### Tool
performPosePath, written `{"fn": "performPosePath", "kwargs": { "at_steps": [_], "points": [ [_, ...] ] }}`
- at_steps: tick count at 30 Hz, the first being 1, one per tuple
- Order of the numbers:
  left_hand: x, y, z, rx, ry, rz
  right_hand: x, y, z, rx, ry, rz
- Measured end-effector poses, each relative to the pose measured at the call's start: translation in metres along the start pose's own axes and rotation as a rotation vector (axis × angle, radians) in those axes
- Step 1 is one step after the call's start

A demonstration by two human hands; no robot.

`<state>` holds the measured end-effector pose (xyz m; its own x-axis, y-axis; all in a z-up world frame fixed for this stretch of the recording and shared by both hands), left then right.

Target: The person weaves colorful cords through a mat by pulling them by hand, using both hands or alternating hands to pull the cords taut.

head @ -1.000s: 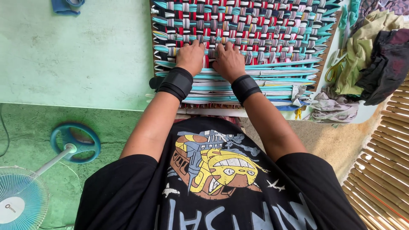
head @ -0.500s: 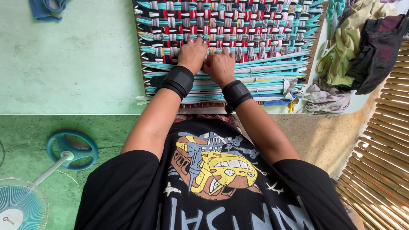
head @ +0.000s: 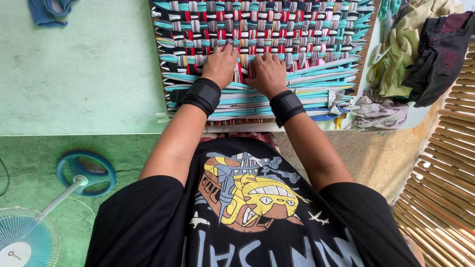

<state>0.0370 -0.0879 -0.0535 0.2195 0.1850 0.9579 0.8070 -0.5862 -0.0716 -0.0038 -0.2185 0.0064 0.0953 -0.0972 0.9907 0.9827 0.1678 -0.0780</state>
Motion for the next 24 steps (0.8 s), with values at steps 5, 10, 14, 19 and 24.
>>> {"fn": "performPosePath", "kwargs": {
  "at_steps": [5, 10, 14, 19, 24],
  "points": [
    [0.006, 0.002, -0.005, 0.053, -0.014, 0.162, -0.052, 0.001, -0.018, -0.078, 0.082, 0.168],
    [0.032, 0.015, -0.020, 0.180, -0.044, 0.369, -0.091, -0.005, -0.033, -0.089, 0.112, 0.139],
    [0.007, 0.025, -0.029, 0.105, -0.017, 0.262, -0.050, -0.005, -0.029, -0.200, 0.228, 0.156],
    [-0.022, 0.028, -0.034, 0.028, -0.032, 0.131, -0.045, -0.008, -0.027, -0.194, 0.183, 0.176],
    [-0.032, 0.029, -0.029, 0.024, -0.063, 0.126, -0.063, -0.011, -0.019, -0.072, 0.269, 0.087]
  ]
}}
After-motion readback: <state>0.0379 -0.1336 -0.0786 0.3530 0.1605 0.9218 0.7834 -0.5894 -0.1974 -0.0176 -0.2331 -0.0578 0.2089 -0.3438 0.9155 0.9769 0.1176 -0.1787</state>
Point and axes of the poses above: each hand's wrist, its own y-axis towards the middle knuckle, its own x-axis out of the back of the hand, z = x × y, the point moved 6 cm from there along y, towards the middle knuckle, and after that the axes turned 5 degrees about x, right-handed, at the moved point
